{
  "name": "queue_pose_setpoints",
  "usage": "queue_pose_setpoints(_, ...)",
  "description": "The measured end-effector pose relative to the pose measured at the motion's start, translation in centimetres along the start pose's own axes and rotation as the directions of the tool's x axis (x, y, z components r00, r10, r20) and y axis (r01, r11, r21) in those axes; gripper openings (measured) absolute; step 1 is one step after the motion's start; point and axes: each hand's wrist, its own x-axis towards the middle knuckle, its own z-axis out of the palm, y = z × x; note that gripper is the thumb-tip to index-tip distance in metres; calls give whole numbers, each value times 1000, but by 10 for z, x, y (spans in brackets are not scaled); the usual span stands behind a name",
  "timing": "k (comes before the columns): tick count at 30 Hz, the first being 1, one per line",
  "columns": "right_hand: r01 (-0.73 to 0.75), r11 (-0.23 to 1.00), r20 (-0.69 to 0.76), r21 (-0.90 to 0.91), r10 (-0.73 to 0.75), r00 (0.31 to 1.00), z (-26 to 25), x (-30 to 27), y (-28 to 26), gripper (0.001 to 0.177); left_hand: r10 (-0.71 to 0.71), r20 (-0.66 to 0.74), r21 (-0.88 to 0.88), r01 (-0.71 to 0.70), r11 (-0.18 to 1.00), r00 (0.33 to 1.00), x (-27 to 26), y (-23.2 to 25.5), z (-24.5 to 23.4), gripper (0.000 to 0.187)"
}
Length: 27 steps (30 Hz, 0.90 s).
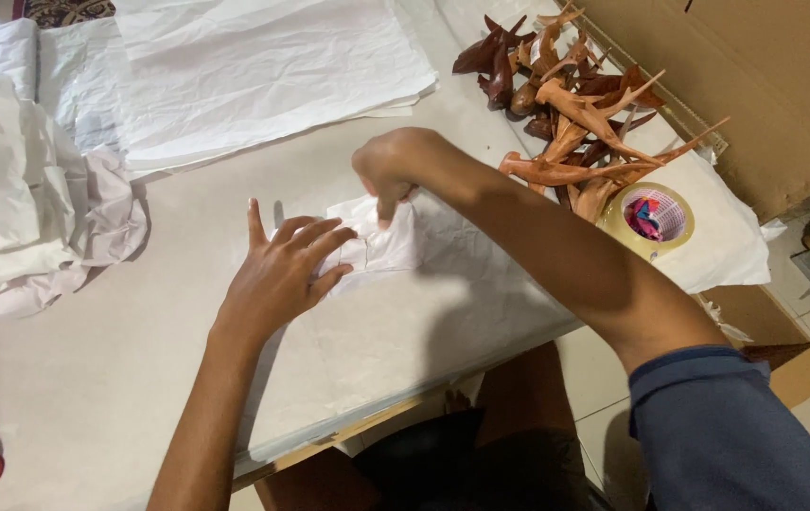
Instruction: The person is wrapping small wooden shark figurines in white tissue paper and securing the wrap with adhesive tape from a dispenser.
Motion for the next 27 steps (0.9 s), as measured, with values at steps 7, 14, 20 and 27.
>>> queue_pose_setpoints(7, 413, 910, -449, -37, -385, 806, 55, -86, -8, 32, -4, -28, 12, 4, 1000, 1000, -1, -2, 5, 38)
queue_pose_setpoints(14, 385, 862, -635, -330, -504, 585, 131, -70, 11, 45, 6, -32, 9, -5, 1000, 999, -1, 0, 6, 42)
queue_pose_setpoints(20, 503, 808, -739, -308, -536, 409, 140, -53, 26, 37, 3, -36, -8, -3, 1000, 999, -1, 0, 5, 42)
queue_pose_setpoints(27, 457, 825, -788, -331, -508, 346, 147, -56, 13, 44, -14, -52, -55, 11, 998, 999, -3, -1, 10, 44)
